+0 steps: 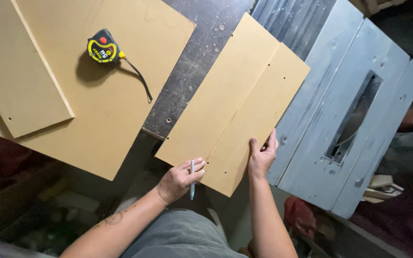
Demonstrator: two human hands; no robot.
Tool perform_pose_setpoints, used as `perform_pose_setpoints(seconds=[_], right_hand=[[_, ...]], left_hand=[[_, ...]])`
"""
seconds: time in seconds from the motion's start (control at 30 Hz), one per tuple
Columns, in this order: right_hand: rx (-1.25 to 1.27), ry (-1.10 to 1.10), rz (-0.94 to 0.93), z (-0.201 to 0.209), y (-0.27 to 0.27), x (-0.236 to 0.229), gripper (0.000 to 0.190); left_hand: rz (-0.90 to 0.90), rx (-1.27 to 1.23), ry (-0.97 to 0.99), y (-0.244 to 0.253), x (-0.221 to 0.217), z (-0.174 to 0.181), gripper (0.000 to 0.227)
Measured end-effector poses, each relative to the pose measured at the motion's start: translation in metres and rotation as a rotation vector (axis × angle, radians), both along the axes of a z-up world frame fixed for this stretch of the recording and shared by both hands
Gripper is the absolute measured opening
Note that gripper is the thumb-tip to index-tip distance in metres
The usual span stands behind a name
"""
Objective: Measuring, marking, and cutting wooden boards using a tape measure, pen, and table saw.
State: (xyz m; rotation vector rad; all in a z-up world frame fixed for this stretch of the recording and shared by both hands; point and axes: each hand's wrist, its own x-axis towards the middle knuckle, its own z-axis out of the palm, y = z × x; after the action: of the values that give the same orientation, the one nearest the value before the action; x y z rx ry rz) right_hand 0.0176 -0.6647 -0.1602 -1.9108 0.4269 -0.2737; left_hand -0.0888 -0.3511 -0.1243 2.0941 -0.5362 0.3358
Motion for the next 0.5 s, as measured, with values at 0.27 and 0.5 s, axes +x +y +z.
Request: perform_pose_setpoints(seconds=[0.27, 0.5], right_hand=[[-0.088, 0.060, -0.023, 0.013, 0.010, 0.001, 0.087], [-0.163, 0.128, -0.027, 0.038, 0.026, 0.006, 0.091]], left_hand=[[0.031, 0.040, -0.045, -0.003, -0.003, -0.011, 0.040], [-0.100, 0.026, -0.030, 0.010, 0.015, 0.042, 0.027]])
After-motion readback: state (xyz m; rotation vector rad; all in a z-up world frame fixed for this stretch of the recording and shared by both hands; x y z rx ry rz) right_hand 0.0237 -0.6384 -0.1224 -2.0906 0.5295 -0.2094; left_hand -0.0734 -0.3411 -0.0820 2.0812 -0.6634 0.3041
